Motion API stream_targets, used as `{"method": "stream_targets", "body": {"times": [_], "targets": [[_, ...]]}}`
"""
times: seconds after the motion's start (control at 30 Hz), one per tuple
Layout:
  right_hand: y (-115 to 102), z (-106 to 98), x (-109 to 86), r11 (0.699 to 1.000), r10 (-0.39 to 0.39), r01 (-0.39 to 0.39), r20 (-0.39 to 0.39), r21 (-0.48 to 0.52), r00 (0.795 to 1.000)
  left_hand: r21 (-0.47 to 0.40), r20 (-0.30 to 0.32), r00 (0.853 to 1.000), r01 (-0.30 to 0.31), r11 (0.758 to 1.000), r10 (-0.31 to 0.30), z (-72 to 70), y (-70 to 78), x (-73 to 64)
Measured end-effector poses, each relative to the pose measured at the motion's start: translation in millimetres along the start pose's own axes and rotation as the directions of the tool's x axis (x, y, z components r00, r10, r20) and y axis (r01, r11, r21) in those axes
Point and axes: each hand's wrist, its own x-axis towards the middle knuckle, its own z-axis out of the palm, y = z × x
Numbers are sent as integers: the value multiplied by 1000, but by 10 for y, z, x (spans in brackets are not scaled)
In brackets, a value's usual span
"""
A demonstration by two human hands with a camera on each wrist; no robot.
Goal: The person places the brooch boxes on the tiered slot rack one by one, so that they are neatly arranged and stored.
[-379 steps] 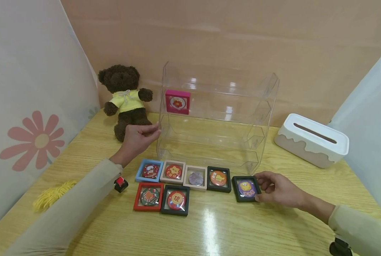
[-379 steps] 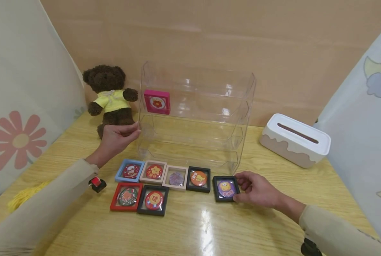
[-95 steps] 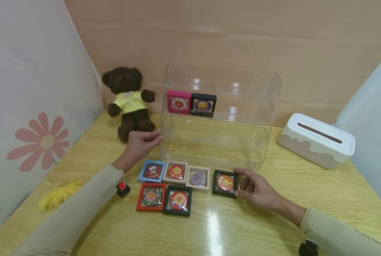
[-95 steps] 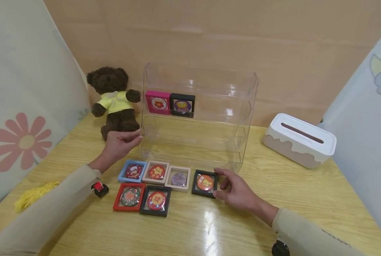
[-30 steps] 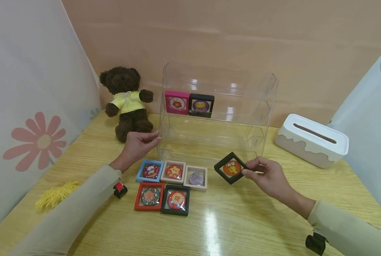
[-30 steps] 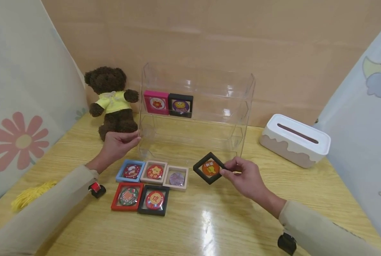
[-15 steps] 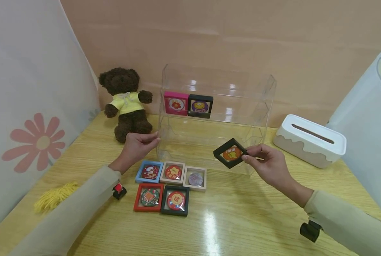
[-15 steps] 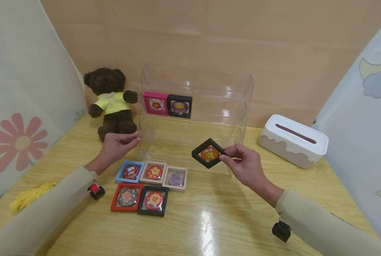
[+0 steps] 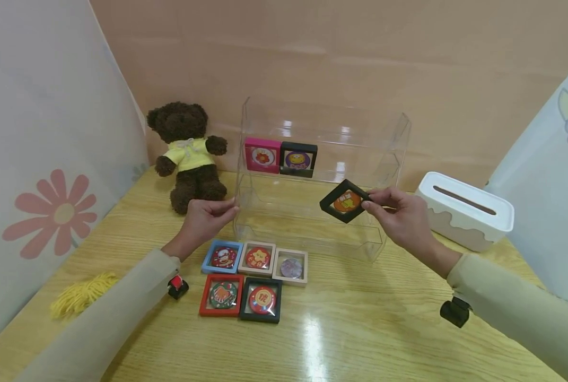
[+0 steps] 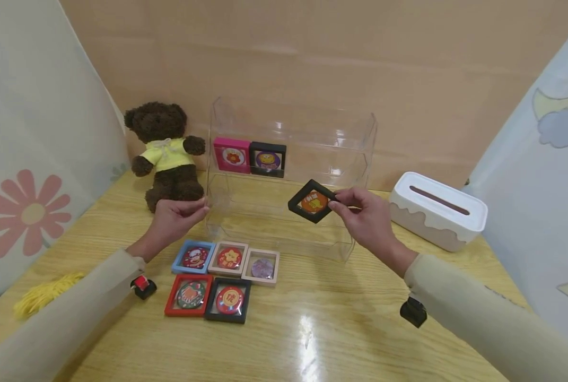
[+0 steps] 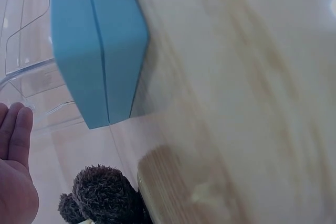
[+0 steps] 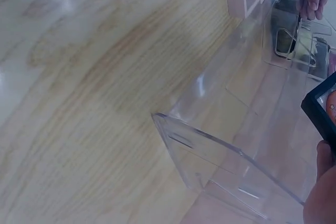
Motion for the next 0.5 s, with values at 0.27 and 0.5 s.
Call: {"method": "stream_targets", "body": {"times": [0.27, 0.5], "targets": [[-58, -29, 261, 995, -61, 56, -59, -86, 996, -17, 10, 1000, 10, 1000, -10, -7, 3, -6], [-120, -72, 510, 975, -156, 144, -62, -170, 986, -38, 11, 1000, 9, 999, -8, -14, -118, -3]]}}
